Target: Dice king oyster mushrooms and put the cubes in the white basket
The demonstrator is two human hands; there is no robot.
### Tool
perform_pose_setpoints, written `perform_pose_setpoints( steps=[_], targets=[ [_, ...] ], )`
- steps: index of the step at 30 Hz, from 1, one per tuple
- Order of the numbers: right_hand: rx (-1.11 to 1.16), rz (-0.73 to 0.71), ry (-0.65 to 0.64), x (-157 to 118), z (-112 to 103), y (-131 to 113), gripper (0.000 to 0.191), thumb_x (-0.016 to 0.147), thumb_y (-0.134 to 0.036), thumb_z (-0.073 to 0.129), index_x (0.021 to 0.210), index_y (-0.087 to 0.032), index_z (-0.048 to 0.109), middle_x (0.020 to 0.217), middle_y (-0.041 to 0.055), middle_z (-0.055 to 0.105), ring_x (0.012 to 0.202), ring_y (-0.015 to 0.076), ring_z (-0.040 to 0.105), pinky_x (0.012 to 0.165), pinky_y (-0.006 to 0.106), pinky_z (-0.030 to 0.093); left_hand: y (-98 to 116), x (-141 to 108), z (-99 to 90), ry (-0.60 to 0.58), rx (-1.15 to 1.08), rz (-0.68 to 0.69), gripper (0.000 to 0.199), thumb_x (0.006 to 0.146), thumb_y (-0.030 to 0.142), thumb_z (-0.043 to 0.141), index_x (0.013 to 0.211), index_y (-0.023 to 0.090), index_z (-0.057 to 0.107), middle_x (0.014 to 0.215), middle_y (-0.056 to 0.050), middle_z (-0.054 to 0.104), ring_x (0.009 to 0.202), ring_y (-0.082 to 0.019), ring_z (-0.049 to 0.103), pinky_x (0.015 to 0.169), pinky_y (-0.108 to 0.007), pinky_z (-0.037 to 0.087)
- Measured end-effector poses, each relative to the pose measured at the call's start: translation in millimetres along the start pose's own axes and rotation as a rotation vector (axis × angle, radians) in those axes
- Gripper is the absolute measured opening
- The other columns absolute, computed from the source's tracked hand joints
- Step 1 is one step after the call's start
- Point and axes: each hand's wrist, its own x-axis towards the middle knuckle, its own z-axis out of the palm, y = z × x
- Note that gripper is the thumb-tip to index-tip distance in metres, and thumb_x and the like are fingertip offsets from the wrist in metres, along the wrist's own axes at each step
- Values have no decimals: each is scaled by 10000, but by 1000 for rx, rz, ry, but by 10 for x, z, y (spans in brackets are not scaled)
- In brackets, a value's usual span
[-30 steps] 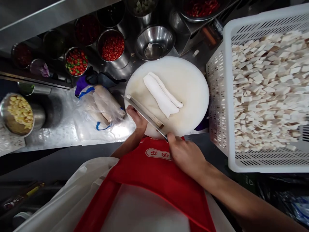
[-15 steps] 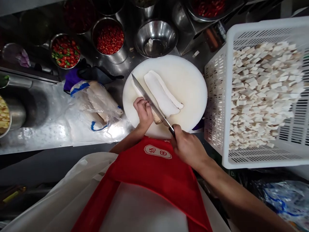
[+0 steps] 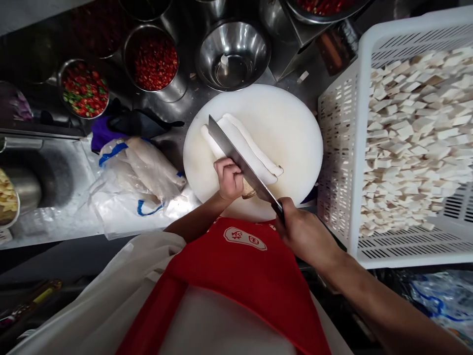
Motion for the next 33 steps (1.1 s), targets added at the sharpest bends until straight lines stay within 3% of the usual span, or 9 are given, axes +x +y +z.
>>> perform_pose_setpoints(
  steps=[4,12,19,25,29,33],
  targets=[
    [-28,1,-31,81,-34,-25,258,933,-284,426,1123,-141,528,685,76,684,592,254,648,517,302,321,-29,-24,-13,-57,20,-43,119,890,149,446,812,233,479,905,-50,478,954,-206,503,891,-408,423],
    [-119,47,-108,267,-16,-180,247,930,-247,416,1130,-140,514,706,82,696,610,266,668,527,305,297,-16,-47,-14,25,-17,-69,159,942,177,407,808,236,467,918,-50,445,936,-198,492,866,-395,448],
    [-149,42,-74,609,120,-255,281,929,-230,432,1178,-105,472,823,146,724,741,292,700,605,318,359,-78,-74,25,-61,-6,-198,169,929,190,404,772,228,454,920,-66,468,973,-208,505,926,-413,451],
    [-149,-19,-2,553,138,-339,305,929,-208,438,1211,-94,455,956,193,724,850,316,707,685,340,419,-79,-45,-48,7,27,-157,111,888,166,400,811,227,451,927,-62,501,968,-201,520,941,-396,420],
    [-134,-104,16,461,-25,-407,320,921,-210,448,1222,-103,450,994,198,721,863,314,700,674,335,406,-82,-46,-97,15,100,-169,94,870,181,412,790,230,418,901,-60,525,940,-207,523,938,-399,396],
    [-159,-147,-13,204,-192,-296,353,891,-215,479,1225,-104,450,989,186,722,847,296,687,651,323,378,-80,-42,-78,76,122,-187,120,865,169,423,771,235,388,890,-57,522,947,-210,530,934,-393,393]
  ],
)
